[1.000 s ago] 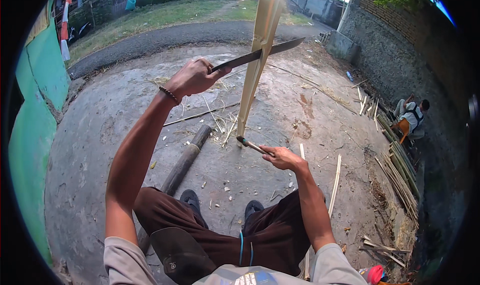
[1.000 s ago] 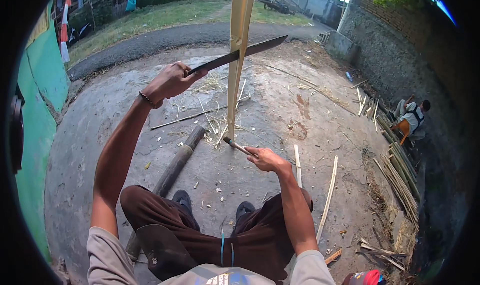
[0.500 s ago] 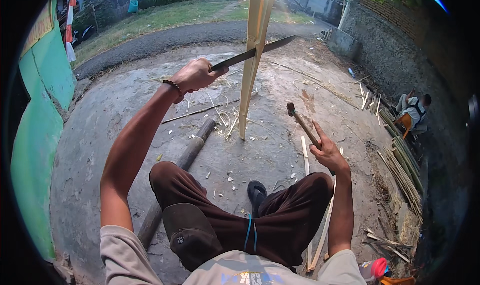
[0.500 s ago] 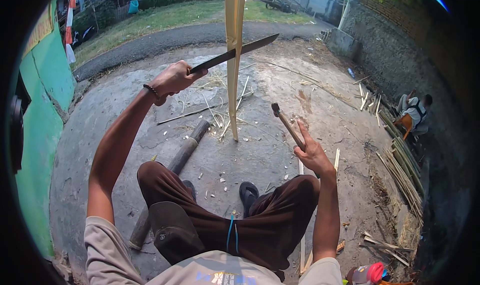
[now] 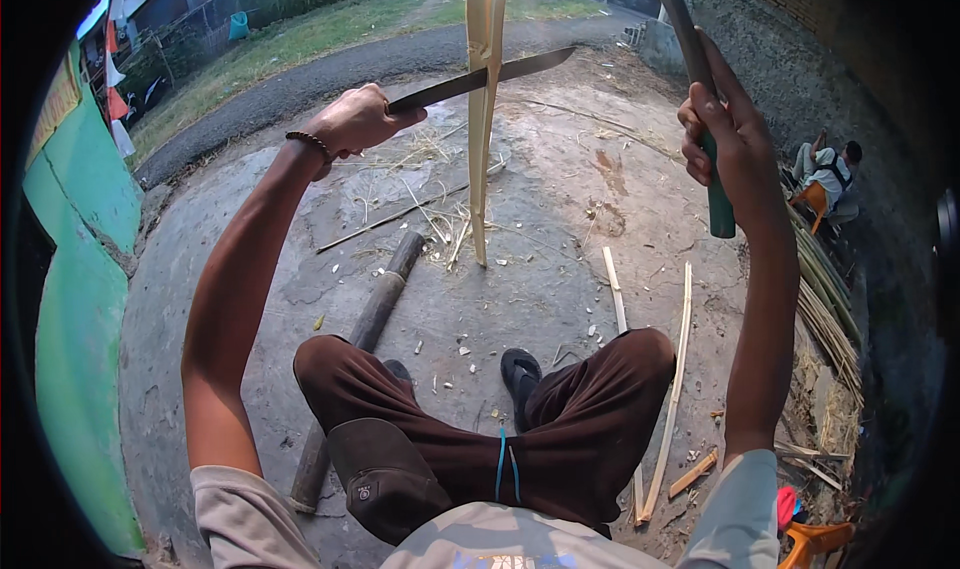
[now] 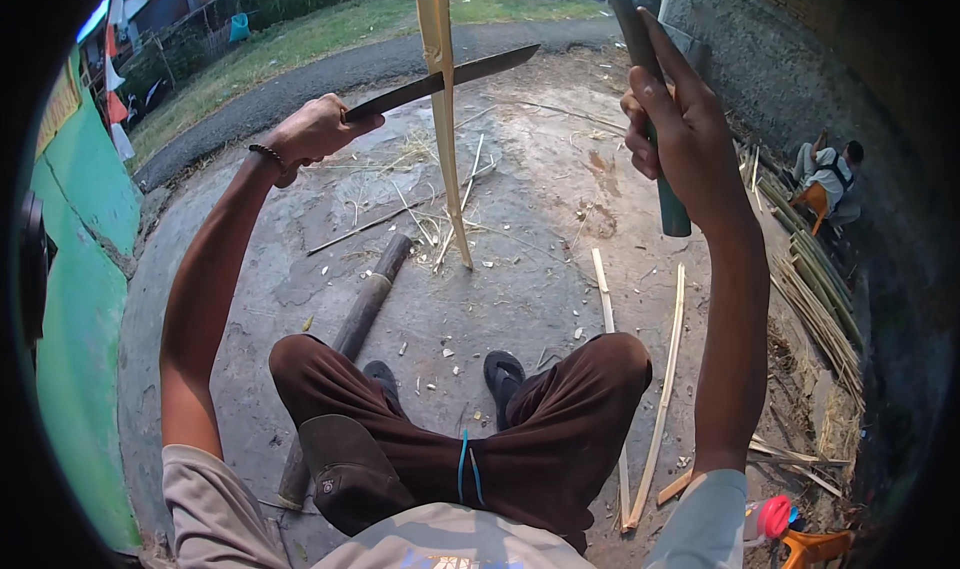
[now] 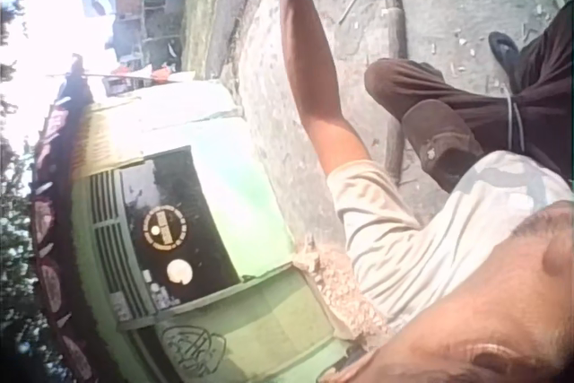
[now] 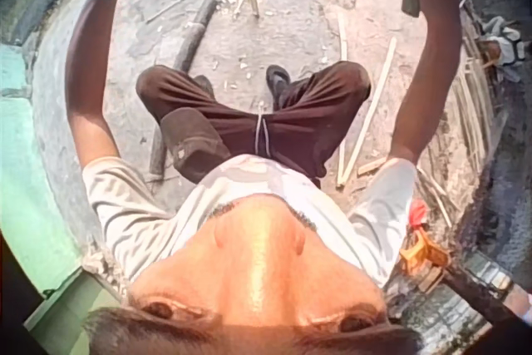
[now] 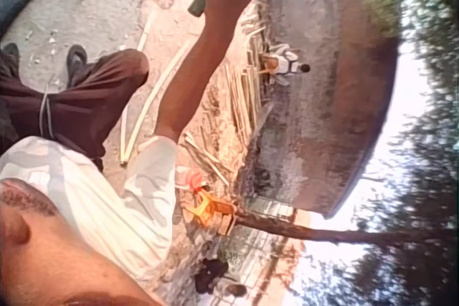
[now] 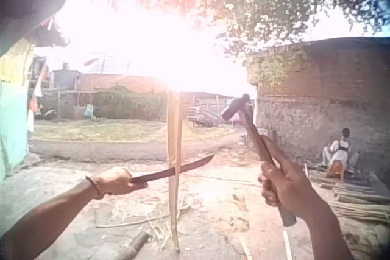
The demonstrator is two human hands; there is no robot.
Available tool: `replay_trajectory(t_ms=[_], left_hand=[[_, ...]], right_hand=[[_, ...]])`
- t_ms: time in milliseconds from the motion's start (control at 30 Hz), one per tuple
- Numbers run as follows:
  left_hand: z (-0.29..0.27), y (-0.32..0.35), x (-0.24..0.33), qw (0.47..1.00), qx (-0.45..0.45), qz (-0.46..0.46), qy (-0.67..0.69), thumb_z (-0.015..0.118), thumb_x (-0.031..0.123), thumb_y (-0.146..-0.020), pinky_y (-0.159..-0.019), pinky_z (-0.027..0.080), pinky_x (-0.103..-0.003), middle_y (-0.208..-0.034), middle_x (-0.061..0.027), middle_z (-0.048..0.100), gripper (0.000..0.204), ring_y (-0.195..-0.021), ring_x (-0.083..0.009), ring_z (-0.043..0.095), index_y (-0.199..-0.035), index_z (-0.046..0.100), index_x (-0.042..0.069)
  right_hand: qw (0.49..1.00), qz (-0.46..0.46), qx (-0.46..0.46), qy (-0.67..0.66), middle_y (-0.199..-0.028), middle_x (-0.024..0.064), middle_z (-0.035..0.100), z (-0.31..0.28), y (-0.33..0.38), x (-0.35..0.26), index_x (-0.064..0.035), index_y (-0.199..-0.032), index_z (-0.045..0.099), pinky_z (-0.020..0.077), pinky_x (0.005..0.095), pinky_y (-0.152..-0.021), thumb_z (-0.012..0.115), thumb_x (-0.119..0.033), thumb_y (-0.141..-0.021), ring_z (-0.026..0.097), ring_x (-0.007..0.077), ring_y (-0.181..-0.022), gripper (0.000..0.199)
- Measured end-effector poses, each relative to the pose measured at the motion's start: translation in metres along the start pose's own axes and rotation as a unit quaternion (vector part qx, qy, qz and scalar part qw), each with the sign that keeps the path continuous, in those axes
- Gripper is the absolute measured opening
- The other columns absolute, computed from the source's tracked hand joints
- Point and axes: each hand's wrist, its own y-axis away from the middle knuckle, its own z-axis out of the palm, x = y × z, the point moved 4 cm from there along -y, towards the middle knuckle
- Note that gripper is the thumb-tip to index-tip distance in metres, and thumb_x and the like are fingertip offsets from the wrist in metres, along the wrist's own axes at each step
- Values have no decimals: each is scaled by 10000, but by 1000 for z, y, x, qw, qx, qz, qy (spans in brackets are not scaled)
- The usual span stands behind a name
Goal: The person strips layers from a piece of bamboo by placing a blade against it and striking the blade with a hammer, then peels the strip away by hand.
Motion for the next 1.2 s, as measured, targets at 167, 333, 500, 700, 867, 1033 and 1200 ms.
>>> replay_trajectory(t_ms=[167, 333, 500, 700, 867, 1033, 1200], left_hand=[[-4, -9, -6, 1000, 23, 9, 18, 636, 630, -915, -370, 381, -341, -488, -38, 500, 684, -385, -136, 487, -610, 547, 24], [-8, 1, 0, 1000, -10, -3, 10, 636, 640, -909, -429, 443, -363, -522, -60, 541, 693, -441, -157, 550, -642, 599, 1], [-6, 6, -9, 996, -10, -2, -87, 614, 674, -903, -547, 521, -405, -600, -125, 630, 708, -553, -238, 632, -861, 752, -19], [-5, -15, -1, 998, 19, 23, -57, 640, 646, -909, -351, 396, -305, -490, -50, 522, 688, -383, -130, 504, -682, 666, -3], [14, -24, 15, 999, 5, 41, -26, 645, 615, -918, -340, 405, -307, -484, -45, 509, 658, -372, -132, 495, -708, 677, -7], [12, -14, 25, 998, -11, 28, -52, 673, 599, -899, -439, 504, -347, -579, -88, 613, 636, -475, -178, 611, -795, 712, -27], [14, -16, 39, 996, -25, 48, -76, 679, 615, -866, -621, 569, -425, -665, -162, 677, 676, -624, -286, 694, -839, 727, -59]], right_hand=[[958, -238, 126, 98, -736, 2, 526, 22, -52, -34, -146, -1569, 328, 425, 236, -478, 491, -224, -1074, 468, 72, -538, 527], [909, 19, -133, 395, -1290, 298, 599, 90, -51, 96, -113, -1587, 227, 453, 524, -1030, 418, -284, -1056, 567, 448, -1231, 590], [955, 103, -170, 220, -1137, 229, 643, 101, -40, 65, -117, -1576, 304, 518, 426, -857, 473, -291, -1051, 655, 288, -951, 578], [996, -67, 1, 66, -552, -51, 359, 46, -73, 10, -107, -1293, 563, 316, 231, -395, 495, -371, -1072, 351, 27, -410, 351], [950, -188, 160, 189, -956, 215, 695, 72, -52, 47, -115, -1324, 408, 531, 411, -532, 420, -320, -1083, 708, 356, -686, 316], [958, 66, -116, 253, -979, 219, 668, 90, -20, 109, -205, -1529, 313, 519, 488, -768, 423, -278, -1083, 686, 376, -860, 465], [995, 72, -68, -23, -692, -32, 428, 51, -25, 47, -238, -1540, 352, 338, 223, -420, 493, -266, -1074, 381, 21, -493, 488]])
